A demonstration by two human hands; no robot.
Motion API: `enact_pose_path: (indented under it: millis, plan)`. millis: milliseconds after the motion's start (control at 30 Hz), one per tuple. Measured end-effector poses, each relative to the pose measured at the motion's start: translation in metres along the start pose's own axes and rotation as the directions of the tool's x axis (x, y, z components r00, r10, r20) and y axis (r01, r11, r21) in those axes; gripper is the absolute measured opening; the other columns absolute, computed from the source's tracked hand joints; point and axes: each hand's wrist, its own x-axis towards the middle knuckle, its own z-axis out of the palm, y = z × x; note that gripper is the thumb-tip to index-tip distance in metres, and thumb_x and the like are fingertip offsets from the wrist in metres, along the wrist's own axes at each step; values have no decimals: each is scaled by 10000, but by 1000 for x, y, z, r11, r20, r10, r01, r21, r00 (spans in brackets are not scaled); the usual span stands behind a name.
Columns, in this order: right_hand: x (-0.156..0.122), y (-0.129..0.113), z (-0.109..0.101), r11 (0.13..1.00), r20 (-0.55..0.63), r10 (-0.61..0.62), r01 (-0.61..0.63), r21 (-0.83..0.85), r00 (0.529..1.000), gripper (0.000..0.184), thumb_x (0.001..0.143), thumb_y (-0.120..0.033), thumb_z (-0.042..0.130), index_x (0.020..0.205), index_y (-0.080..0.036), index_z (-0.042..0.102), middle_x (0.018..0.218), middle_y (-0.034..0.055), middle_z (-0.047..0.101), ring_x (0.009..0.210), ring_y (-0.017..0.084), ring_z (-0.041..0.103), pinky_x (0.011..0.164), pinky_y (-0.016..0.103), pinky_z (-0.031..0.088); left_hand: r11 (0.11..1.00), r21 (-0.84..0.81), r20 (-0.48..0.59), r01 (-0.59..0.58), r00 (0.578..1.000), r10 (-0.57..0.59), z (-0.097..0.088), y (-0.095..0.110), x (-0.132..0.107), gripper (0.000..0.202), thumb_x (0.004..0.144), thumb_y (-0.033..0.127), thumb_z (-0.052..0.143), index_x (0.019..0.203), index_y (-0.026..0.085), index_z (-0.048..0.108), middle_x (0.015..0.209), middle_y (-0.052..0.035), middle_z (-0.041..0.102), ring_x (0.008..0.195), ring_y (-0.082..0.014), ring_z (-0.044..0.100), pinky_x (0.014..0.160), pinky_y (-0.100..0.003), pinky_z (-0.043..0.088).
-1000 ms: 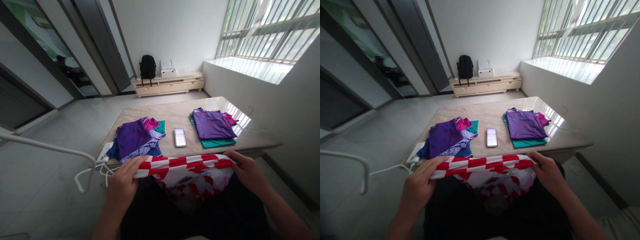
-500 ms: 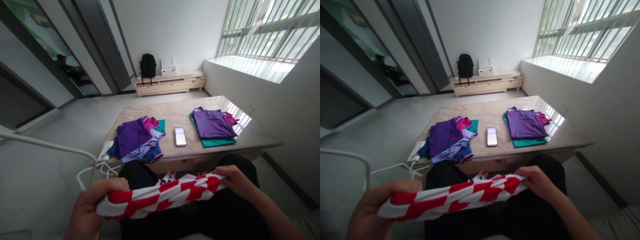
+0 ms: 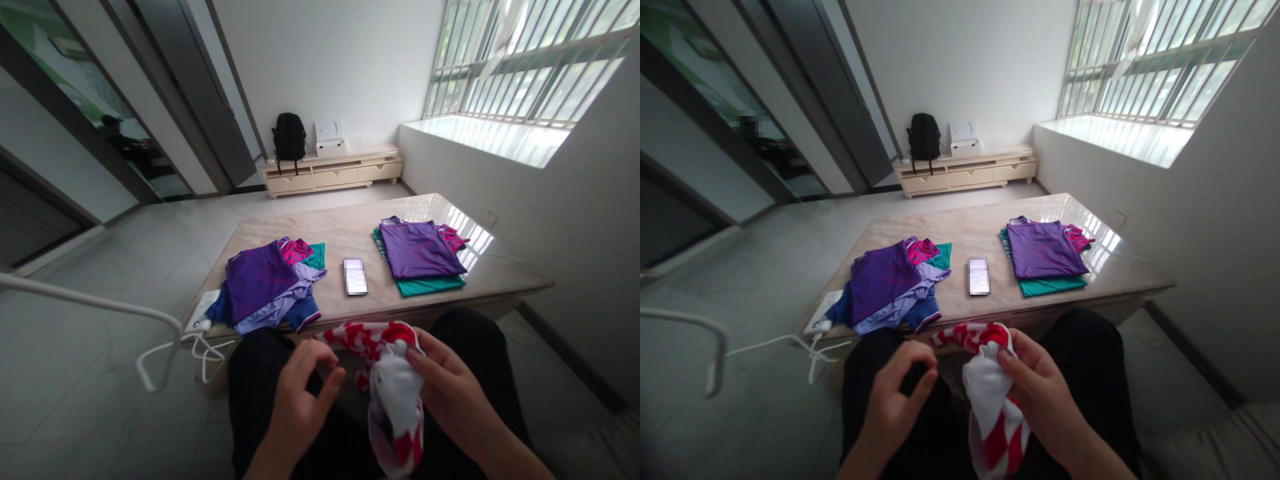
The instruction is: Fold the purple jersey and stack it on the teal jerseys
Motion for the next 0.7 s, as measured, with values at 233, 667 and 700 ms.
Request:
enact_pose_path:
  millis: [233,667,700]
  plan:
    - [-1,18,0,984,-126,-161,169,55,979,508,793,-388,856,1261,-304,677,978,50,760,798,197,723,709,283,595,942,-209,382,264,908,-170,58,13,-48,855,772,501,857,1516,257,513,1409,-128,674,1249,-356,659,1058,-413,524]
    - [0,-38,-99,655,-373,-416,-12,-756,829,390,798,-505,765,1037,-233,623,757,27,771,607,237,705,557,313,544,790,253,409,-558,802,435,-11,20,3,217,1067,193,476,904,176,619,698,-7,623,644,-171,538,674,-318,391]
    - [-2,-38,-108,524,-360,-487,-64,-849,796,429,792,-496,742,1120,-241,633,779,22,778,609,241,707,559,320,539,772,240,449,-588,773,448,-11,24,3,235,1072,183,448,906,171,614,698,-8,615,647,-170,527,684,-324,390]
